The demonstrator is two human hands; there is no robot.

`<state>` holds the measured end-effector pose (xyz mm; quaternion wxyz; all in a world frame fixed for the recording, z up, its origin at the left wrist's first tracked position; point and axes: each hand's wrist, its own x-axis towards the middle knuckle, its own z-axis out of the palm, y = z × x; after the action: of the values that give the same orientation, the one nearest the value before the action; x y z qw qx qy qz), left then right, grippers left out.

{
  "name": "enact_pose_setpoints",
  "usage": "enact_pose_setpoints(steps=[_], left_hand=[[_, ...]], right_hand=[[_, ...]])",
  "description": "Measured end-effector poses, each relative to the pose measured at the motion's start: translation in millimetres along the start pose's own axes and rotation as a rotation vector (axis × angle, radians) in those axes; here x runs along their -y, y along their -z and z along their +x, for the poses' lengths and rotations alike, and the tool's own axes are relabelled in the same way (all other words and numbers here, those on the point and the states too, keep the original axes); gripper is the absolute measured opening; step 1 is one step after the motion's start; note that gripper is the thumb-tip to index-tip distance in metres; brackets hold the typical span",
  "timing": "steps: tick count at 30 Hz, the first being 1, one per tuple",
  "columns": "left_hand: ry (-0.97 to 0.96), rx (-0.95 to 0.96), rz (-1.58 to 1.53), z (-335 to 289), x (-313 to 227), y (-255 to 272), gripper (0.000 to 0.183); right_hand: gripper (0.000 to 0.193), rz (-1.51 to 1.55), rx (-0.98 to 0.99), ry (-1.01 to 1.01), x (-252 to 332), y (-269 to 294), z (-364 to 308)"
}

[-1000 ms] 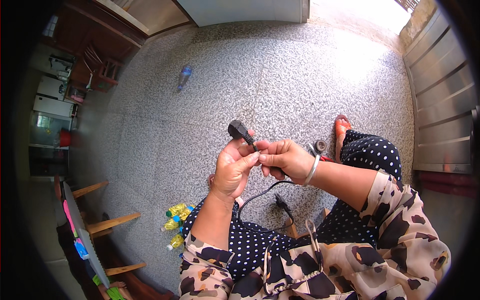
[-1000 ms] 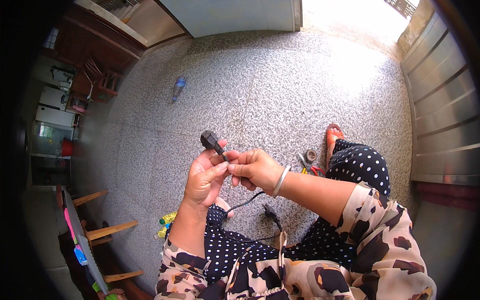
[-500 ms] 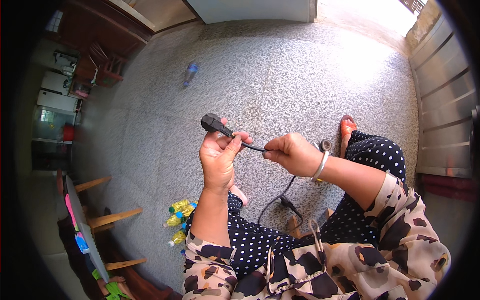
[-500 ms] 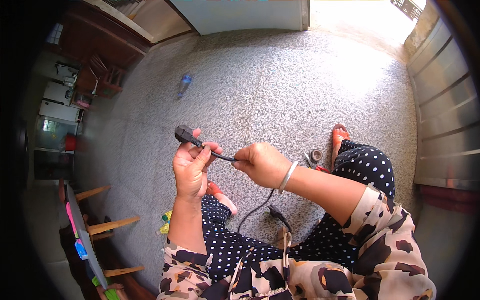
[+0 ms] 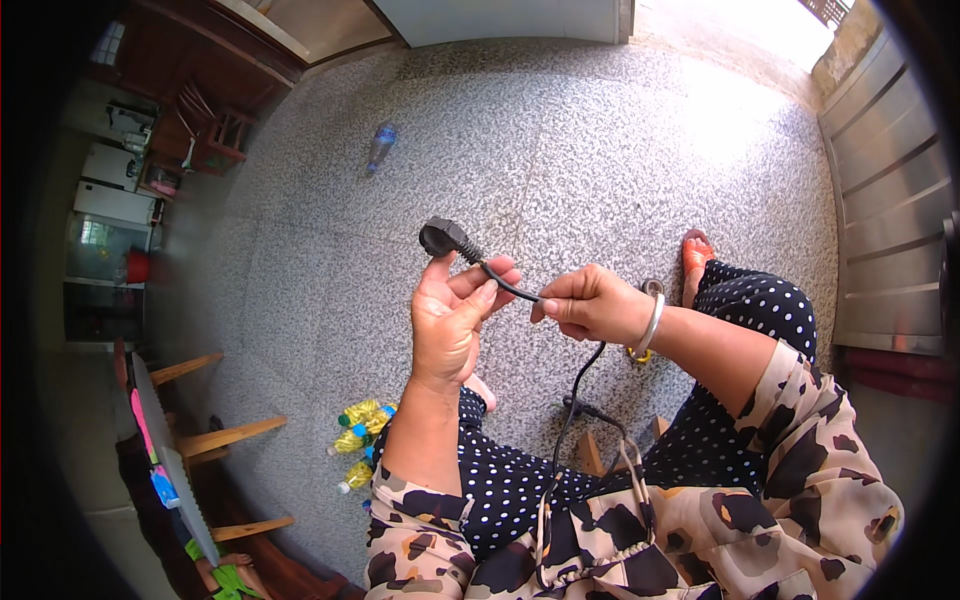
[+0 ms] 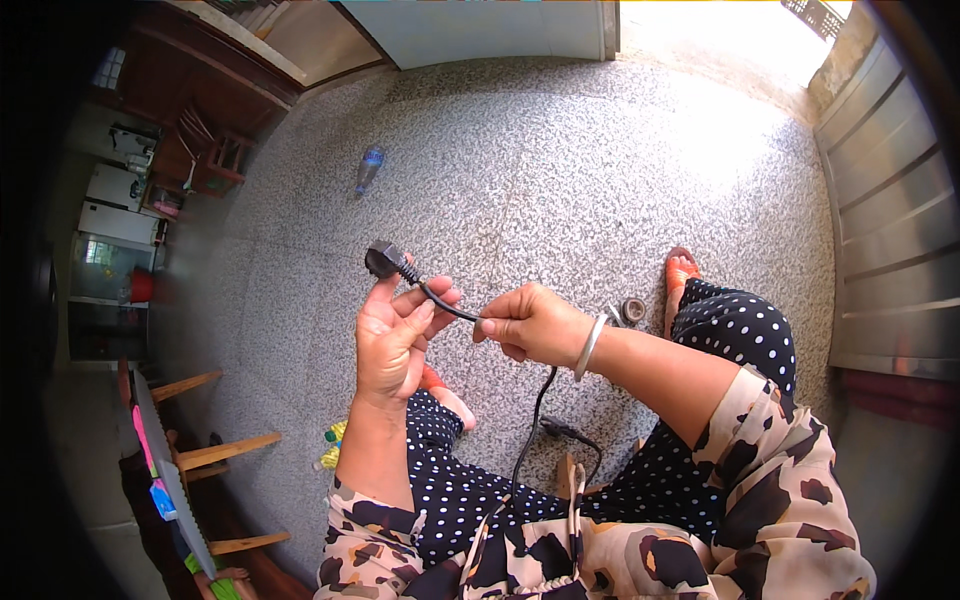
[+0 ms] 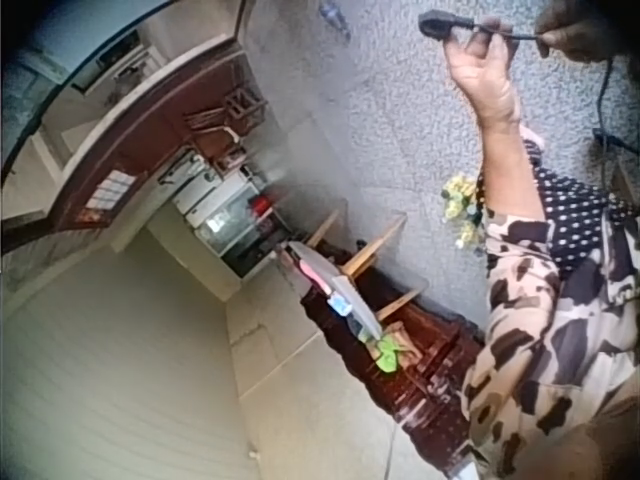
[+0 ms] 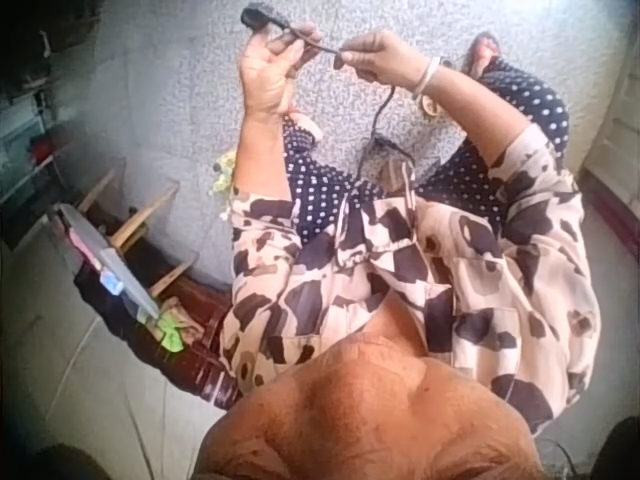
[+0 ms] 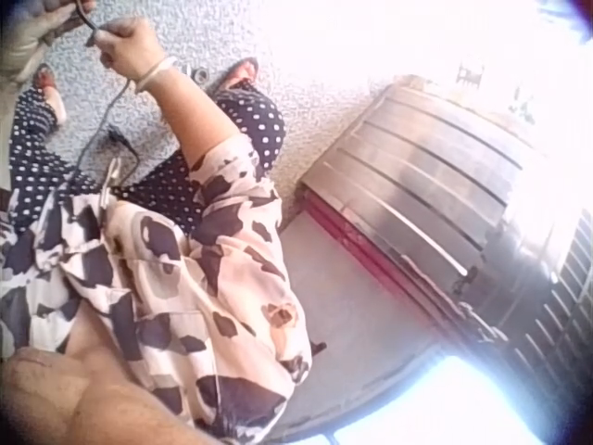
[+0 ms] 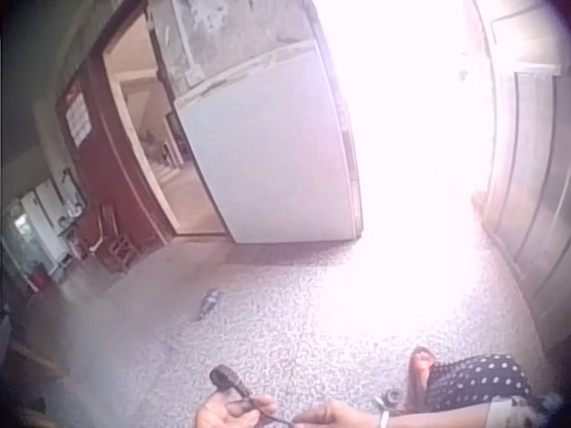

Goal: Repairing an electrical cord by wrapping it with tape and tightening the plug with a screwdriver.

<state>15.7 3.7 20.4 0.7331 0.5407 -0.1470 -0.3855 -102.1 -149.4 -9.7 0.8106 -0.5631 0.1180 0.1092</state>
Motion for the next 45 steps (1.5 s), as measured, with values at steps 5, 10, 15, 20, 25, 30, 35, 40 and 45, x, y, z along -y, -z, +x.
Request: enact_pose_setpoints(steps=[5, 10, 15, 20, 25, 30, 35, 40, 45], left_hand=[[-0.017, -0.020, 0.040, -2, 1, -3, 0.051], [-0.031, -0.053, 0.069, -3, 0, -5, 0.056], [-0.027, -0.062, 0.080, -1, 0, -6, 0.058], [0.044, -0.022, 0.103, 1, 0, -8, 0.058], [0.123, 0.091, 0.088, -3, 5, -18, 0.050], [0.221, 0.205, 0.090, -4, 13, -28, 0.044], [0.248, 0.192, -0.034, 0, 20, -27, 0.041], [0.259, 0.162, -0.040, -2, 26, -28, 0.037], [0.240, 0.075, -0.079, -4, 30, -34, 0.038]], right_hand=[[0.023, 0.157, 0.136, -0.073, -3, 2, 0], [0.024, 0.197, 0.174, -0.107, -3, 1, 0], [0.024, 0.106, 0.139, -0.087, -4, -1, 0], [0.020, -0.207, 0.033, 0.085, 5, 12, 4], [0.026, 0.065, -0.187, 0.098, 14, 24, 9], [0.024, 0.235, -0.062, 0.083, 11, 15, 11], [0.016, 0.593, -0.150, 0.009, 4, 2, 8], [0.011, 0.782, -0.242, -0.095, -7, -2, 10], [0.015, 0.824, -0.167, -0.073, -9, 3, 11]])
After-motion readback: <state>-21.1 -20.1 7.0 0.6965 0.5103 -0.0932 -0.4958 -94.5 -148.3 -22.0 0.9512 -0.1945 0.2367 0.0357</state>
